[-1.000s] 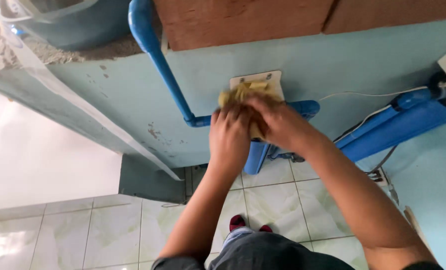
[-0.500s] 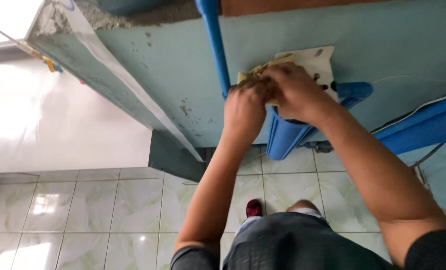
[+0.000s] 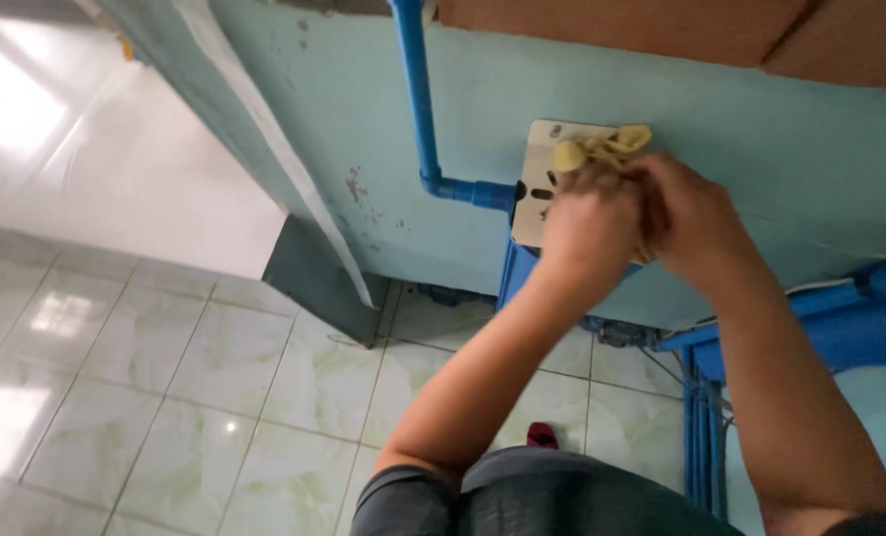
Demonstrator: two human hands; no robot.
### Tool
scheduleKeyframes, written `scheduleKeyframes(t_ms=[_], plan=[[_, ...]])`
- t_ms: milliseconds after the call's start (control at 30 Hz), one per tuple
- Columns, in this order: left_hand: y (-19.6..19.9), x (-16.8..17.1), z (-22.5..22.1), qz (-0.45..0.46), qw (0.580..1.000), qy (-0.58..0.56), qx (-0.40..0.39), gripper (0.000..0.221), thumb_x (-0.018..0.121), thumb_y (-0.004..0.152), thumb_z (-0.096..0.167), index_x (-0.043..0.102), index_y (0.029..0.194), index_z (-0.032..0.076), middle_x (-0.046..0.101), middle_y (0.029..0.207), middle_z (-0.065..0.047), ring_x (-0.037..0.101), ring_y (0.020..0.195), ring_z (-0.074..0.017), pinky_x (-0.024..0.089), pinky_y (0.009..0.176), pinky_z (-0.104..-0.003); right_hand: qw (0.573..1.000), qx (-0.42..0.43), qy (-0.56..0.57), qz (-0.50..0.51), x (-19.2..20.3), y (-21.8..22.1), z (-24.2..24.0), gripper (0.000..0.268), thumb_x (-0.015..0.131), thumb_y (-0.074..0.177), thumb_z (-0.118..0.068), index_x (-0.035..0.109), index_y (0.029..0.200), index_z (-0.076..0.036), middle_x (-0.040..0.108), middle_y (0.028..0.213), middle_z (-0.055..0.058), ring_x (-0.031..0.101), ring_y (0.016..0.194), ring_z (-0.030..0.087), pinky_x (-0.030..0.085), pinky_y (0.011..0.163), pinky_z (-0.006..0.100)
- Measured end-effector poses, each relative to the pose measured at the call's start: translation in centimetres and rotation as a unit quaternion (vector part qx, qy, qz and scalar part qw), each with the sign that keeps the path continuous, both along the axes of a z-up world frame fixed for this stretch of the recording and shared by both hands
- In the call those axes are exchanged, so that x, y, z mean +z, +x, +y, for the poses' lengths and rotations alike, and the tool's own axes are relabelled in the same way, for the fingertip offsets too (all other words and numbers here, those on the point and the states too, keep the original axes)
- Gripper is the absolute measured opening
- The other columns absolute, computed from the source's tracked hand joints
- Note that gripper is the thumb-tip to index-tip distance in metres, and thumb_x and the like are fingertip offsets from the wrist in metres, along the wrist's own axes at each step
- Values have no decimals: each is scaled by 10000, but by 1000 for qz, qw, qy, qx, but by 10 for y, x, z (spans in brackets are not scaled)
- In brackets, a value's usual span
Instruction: Cleaning and wiping down water filtration or purification equipment with a cloth.
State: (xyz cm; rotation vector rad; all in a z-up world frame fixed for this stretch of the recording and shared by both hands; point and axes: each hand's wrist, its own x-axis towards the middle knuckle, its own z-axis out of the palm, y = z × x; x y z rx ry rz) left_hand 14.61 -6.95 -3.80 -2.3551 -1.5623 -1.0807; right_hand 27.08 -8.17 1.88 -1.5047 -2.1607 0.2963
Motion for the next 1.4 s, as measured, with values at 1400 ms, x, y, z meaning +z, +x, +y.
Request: scheduleKeyframes(t_ms=[1400], plan=[[-37, 7, -71, -124, 988, 38, -85, 243, 681, 816, -13, 692, 1048, 58, 691, 1151, -85, 628, 1155, -309, 477, 1042, -434, 989, 92, -28, 113, -18, 20, -25, 193, 595, 1004, -138, 626, 1188, -88, 736, 1133, 117, 759, 955, 245, 621, 759, 380]])
